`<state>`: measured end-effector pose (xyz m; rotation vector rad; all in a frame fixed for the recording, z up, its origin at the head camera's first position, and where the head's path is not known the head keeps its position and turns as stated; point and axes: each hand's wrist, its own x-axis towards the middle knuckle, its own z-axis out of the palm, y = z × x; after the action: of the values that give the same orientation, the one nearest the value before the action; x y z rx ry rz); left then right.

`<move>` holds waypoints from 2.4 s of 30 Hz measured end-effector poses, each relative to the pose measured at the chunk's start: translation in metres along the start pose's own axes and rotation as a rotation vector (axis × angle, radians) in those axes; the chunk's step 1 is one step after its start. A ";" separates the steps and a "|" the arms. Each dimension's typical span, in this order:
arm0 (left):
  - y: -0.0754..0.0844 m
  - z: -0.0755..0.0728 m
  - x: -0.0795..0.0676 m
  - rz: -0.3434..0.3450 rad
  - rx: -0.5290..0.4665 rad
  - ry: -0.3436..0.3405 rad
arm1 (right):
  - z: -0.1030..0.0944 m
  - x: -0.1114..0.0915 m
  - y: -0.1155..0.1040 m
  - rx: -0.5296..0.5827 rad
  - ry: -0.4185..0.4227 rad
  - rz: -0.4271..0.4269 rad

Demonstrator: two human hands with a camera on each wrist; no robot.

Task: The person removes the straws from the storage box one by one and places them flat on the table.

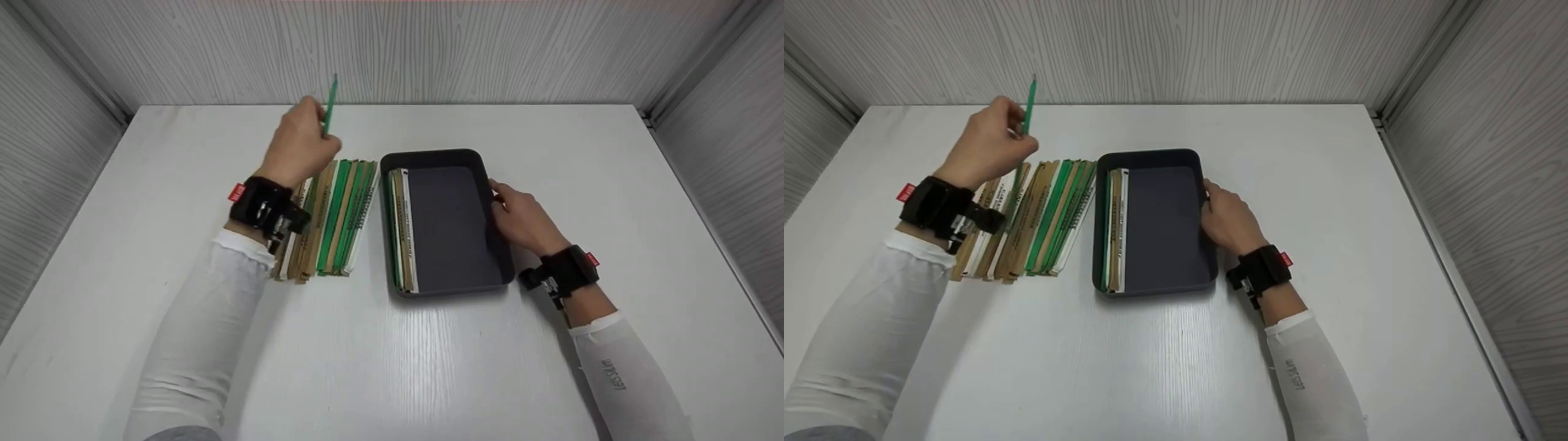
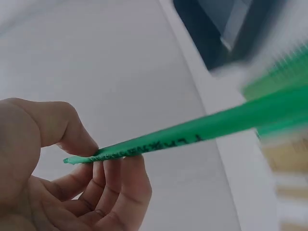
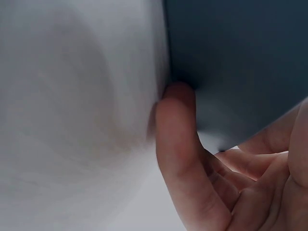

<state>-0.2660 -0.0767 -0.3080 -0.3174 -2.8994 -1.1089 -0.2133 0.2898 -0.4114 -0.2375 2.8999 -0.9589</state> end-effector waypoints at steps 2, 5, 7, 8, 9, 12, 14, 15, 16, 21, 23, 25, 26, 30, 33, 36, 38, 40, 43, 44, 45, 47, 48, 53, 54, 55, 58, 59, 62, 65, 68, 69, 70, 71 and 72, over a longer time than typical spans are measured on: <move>-0.024 -0.009 -0.001 -0.055 0.054 -0.002 | -0.001 -0.001 0.001 0.000 0.001 0.007; -0.062 -0.018 -0.003 -0.106 0.105 -0.013 | -0.003 -0.003 0.002 0.001 -0.001 0.013; -0.085 -0.022 -0.005 -0.121 0.134 -0.019 | -0.004 -0.003 0.001 0.002 -0.002 0.013; -0.095 -0.022 -0.007 -0.132 0.142 -0.027 | -0.004 -0.003 0.001 0.003 -0.003 0.012; -0.105 -0.022 -0.009 -0.143 0.150 -0.039 | -0.003 -0.004 0.001 0.002 -0.003 0.012; -0.128 -0.020 -0.015 -0.177 0.167 -0.087 | -0.002 -0.004 0.001 0.002 -0.003 0.012; -0.140 -0.017 -0.018 -0.197 0.173 -0.114 | -0.002 -0.004 0.002 0.003 -0.004 0.011; -0.144 -0.015 -0.018 -0.201 0.175 -0.121 | -0.001 -0.004 0.002 0.006 -0.004 0.011; -0.148 -0.014 -0.019 -0.201 0.173 -0.125 | -0.001 -0.004 0.001 0.007 -0.005 0.010; -0.156 -0.008 -0.017 -0.185 0.156 -0.122 | -0.002 -0.004 0.000 0.012 -0.008 0.016; -0.157 -0.005 -0.017 -0.183 0.152 -0.117 | -0.002 -0.004 0.001 0.007 -0.009 0.017; -0.157 -0.003 -0.016 -0.189 0.153 -0.114 | -0.001 -0.004 0.000 0.002 -0.011 0.015; -0.157 -0.003 -0.016 -0.191 0.153 -0.112 | -0.001 -0.004 0.000 -0.002 -0.011 0.014; -0.156 -0.002 -0.017 -0.198 0.151 -0.115 | 0.000 -0.004 0.000 -0.010 -0.002 0.009; -0.155 -0.003 -0.018 -0.203 0.148 -0.121 | 0.000 -0.004 -0.001 -0.013 0.002 0.002; -0.150 -0.005 -0.016 -0.204 0.151 -0.110 | -0.001 -0.005 -0.001 -0.018 -0.005 -0.001; -0.143 -0.006 -0.014 -0.200 0.152 -0.095 | -0.001 -0.006 -0.002 -0.024 -0.015 -0.001; -0.132 -0.007 -0.014 -0.185 0.148 -0.078 | -0.001 -0.006 -0.001 -0.029 -0.021 0.003; -0.110 -0.008 -0.014 -0.157 0.146 -0.068 | -0.001 -0.005 -0.001 -0.035 -0.028 0.007; -0.102 -0.007 -0.014 -0.149 0.144 -0.066 | -0.001 -0.005 -0.001 -0.034 -0.030 0.008; -0.093 -0.006 -0.014 -0.137 0.143 -0.064 | -0.001 -0.005 -0.001 -0.034 -0.032 0.009; -0.075 -0.002 -0.011 -0.118 0.143 -0.067 | -0.001 -0.006 -0.001 -0.036 -0.037 0.007; -0.067 0.001 -0.010 -0.106 0.142 -0.068 | -0.002 -0.006 -0.001 -0.037 -0.040 0.005; -0.024 0.020 -0.004 -0.026 0.133 -0.083 | -0.003 -0.006 -0.003 -0.046 -0.060 -0.006; -0.017 0.025 -0.003 -0.006 0.133 -0.089 | -0.003 -0.006 -0.003 -0.045 -0.064 -0.006; -0.009 0.031 -0.002 0.011 0.136 -0.099 | -0.004 -0.006 -0.003 -0.045 -0.066 -0.006; 0.013 0.048 0.001 0.064 0.154 -0.137 | -0.005 -0.006 -0.003 -0.036 -0.071 0.000; 0.019 0.055 0.001 0.081 0.166 -0.152 | -0.005 -0.006 -0.003 -0.032 -0.073 0.000; 0.035 0.074 0.003 0.118 0.213 -0.202 | -0.005 -0.005 -0.003 -0.028 -0.077 -0.001; 0.047 0.094 0.004 0.136 0.257 -0.238 | -0.004 -0.004 -0.003 -0.029 -0.078 -0.005; 0.055 0.112 0.006 0.117 0.301 -0.253 | -0.004 -0.004 -0.004 -0.025 -0.080 -0.007; 0.057 0.118 0.007 0.107 0.319 -0.256 | -0.003 -0.003 -0.004 -0.022 -0.081 -0.008; 0.059 0.123 0.008 0.093 0.340 -0.258 | -0.003 -0.003 -0.004 -0.021 -0.083 -0.010; 0.060 0.128 0.009 0.079 0.361 -0.257 | -0.003 -0.003 -0.004 -0.019 -0.084 -0.012; 0.061 0.132 0.010 0.070 0.385 -0.257 | -0.003 -0.003 -0.004 -0.018 -0.084 -0.013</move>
<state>-0.2572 0.0572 -0.3657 -0.5760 -3.2024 -0.5121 -0.2105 0.2889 -0.4067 -0.2902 2.8348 -0.9027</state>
